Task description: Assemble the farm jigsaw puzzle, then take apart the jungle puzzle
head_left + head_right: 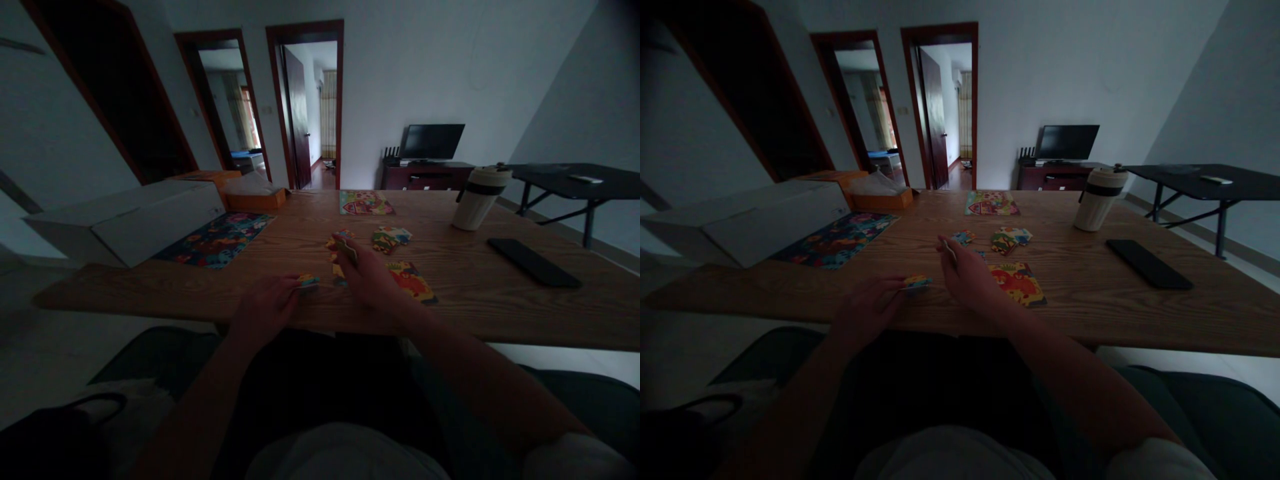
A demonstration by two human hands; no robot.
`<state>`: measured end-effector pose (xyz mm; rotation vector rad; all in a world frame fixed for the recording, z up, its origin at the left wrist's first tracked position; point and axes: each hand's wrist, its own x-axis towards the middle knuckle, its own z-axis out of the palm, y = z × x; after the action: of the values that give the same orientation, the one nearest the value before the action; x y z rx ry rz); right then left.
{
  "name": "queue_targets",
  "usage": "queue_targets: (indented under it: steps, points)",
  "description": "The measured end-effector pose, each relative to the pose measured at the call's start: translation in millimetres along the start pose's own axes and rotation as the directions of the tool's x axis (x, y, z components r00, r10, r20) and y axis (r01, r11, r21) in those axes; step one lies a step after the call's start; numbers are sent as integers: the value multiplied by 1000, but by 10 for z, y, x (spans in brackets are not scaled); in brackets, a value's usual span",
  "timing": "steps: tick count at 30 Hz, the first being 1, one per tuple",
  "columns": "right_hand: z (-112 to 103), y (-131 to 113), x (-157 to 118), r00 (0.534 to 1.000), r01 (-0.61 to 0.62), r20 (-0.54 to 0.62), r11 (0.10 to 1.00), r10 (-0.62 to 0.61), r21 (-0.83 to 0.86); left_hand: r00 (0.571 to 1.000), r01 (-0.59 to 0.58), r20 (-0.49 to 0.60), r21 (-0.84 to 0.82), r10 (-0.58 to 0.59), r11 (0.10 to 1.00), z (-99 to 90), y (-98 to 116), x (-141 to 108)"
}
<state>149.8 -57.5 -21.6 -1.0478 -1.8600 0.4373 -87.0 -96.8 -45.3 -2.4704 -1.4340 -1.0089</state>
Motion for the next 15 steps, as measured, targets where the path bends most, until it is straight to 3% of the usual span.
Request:
queue_targets:
  steps: [4, 7, 15]
  points:
    - [-202, 56, 130, 993, 32, -117, 982, -10, 184, 976, 38, 215, -5, -36, 999, 178, -13, 210]
    - [-395, 98, 215, 981, 67, -194, 952, -8, 299, 934, 51, 355, -45, -32, 998, 183, -10, 215]
    - [-990, 389, 603, 939, -4, -305, 892, 159, 452, 910, -46, 411, -42, 60, 998, -14, -38, -138]
